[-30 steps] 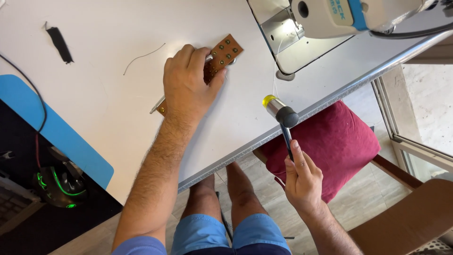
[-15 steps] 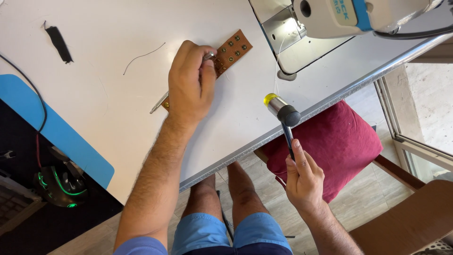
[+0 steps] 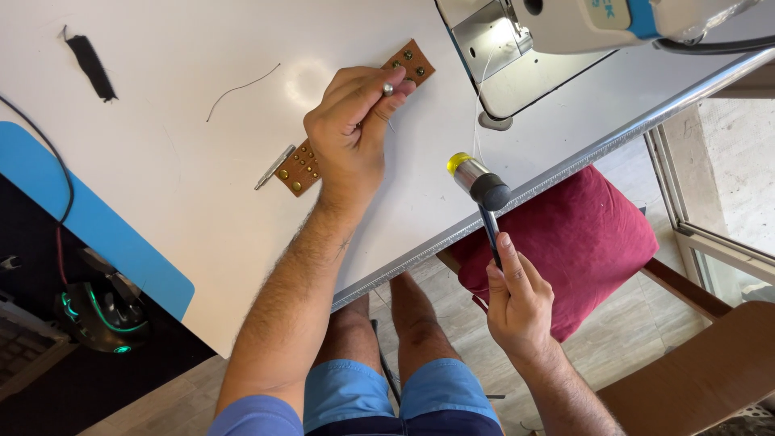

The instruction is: The person is hammering metal rivets into a leather strap at a workbench to assemble a leather good.

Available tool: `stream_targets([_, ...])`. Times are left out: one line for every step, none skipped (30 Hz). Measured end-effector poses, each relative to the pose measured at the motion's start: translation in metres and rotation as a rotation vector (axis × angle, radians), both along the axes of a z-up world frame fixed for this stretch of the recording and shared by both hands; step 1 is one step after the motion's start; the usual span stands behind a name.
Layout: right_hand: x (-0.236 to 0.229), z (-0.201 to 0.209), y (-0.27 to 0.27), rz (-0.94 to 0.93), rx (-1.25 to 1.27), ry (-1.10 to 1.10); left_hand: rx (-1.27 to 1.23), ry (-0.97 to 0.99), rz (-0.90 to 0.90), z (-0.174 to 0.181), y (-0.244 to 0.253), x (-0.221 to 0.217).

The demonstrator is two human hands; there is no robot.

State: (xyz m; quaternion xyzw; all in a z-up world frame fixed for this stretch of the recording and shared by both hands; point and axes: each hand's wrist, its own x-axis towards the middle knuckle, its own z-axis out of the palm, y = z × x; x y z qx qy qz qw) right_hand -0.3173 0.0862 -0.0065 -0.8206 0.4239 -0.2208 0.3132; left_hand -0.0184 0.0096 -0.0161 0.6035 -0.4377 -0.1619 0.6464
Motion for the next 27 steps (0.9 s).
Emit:
stream_targets([-0.002,-0.001,0.000,-0.002,0.000,0.002,0.000,0.002,-0.002,-0.001,-0.001,-0.001])
stream_targets([-0.003,-0.002,0.001,-0.012,-0.002,0.012,0.000,0.027,-0.001,-0.001,-0.002,-0.001])
stream_targets([-0.005,-0.002,0.002,-0.023,-0.005,0.021,0.000,0.051,-0.001,-0.001,-0.003,-0.002])
stream_targets([-0.005,-0.002,0.001,-0.023,-0.004,0.022,0.000,0.051,-0.002,-0.001,-0.004,-0.002])
stream_targets([-0.005,-0.001,0.001,-0.020,0.000,0.019,0.006,0.021,0.002,0.000,-0.005,-0.002])
stream_targets([-0.005,0.000,0.000,-0.017,0.005,0.016,0.012,-0.010,0.005,0.001,-0.007,-0.002])
stream_targets([-0.006,-0.001,0.000,-0.018,0.006,0.016,0.012,-0.011,0.005,-0.001,-0.007,-0.002])
stream_targets([-0.007,-0.001,0.001,-0.023,0.005,0.026,0.026,-0.061,0.010,-0.003,-0.007,-0.002])
stream_targets([-0.008,-0.002,0.001,-0.029,0.003,0.036,0.040,-0.111,0.015,-0.006,-0.008,-0.002])
stream_targets([-0.010,-0.003,0.002,-0.030,0.005,0.037,0.041,-0.111,0.014,-0.006,-0.008,-0.002])
stream_targets([-0.012,-0.004,0.003,-0.033,0.001,0.040,0.037,-0.121,0.013,-0.007,-0.008,-0.003])
stream_targets([-0.013,-0.006,0.004,-0.038,-0.004,0.044,0.031,-0.132,0.011,-0.008,-0.009,-0.003])
stream_targets([-0.013,-0.006,0.003,-0.040,-0.004,0.044,0.031,-0.132,0.008,-0.007,-0.009,-0.003])
stream_targets([-0.013,-0.006,0.003,-0.036,-0.002,0.035,0.033,-0.144,0.010,-0.006,-0.009,-0.003])
stream_targets([-0.013,-0.005,0.003,-0.032,0.000,0.027,0.035,-0.155,0.012,-0.006,-0.008,-0.004])
stream_targets([-0.014,-0.006,0.004,-0.034,0.004,0.027,0.039,-0.155,0.010,-0.006,-0.007,-0.004])
stream_targets([-0.016,-0.006,0.005,-0.041,0.007,0.031,0.029,-0.193,0.006,-0.006,-0.007,-0.003])
stream_targets([-0.017,-0.007,0.006,-0.050,0.006,0.034,0.015,-0.232,0.001,-0.006,-0.008,-0.003])
stream_targets([-0.019,-0.007,0.006,-0.054,0.006,0.034,0.015,-0.232,-0.003,-0.005,-0.006,-0.003])
stream_targets([-0.021,-0.006,0.006,-0.068,0.016,0.052,0.026,-0.266,-0.014,-0.004,-0.004,-0.003])
stream_targets([-0.023,-0.006,0.007,-0.081,0.025,0.070,0.036,-0.301,-0.026,-0.003,-0.003,-0.002])
stream_targets([-0.025,-0.007,0.007,-0.087,0.023,0.069,0.033,-0.301,-0.031,-0.004,-0.003,-0.002])
stream_targets([-0.028,-0.009,0.007,-0.099,0.018,0.076,0.022,-0.337,-0.001,-0.005,-0.004,-0.003])
stream_targets([-0.033,-0.007,0.009,-0.116,0.014,0.092,0.012,-0.362,0.022,-0.007,-0.005,-0.007])
stream_targets([-0.037,-0.004,0.011,-0.128,0.014,0.102,0.010,-0.352,0.011,-0.005,-0.004,-0.008])
stream_targets([-0.039,-0.004,0.011,-0.132,0.023,0.092,0.007,-0.389,0.004,-0.003,-0.004,-0.007])
stream_targets([-0.042,-0.003,0.012,-0.135,0.032,0.081,0.003,-0.425,-0.003,-0.001,-0.004,-0.006])
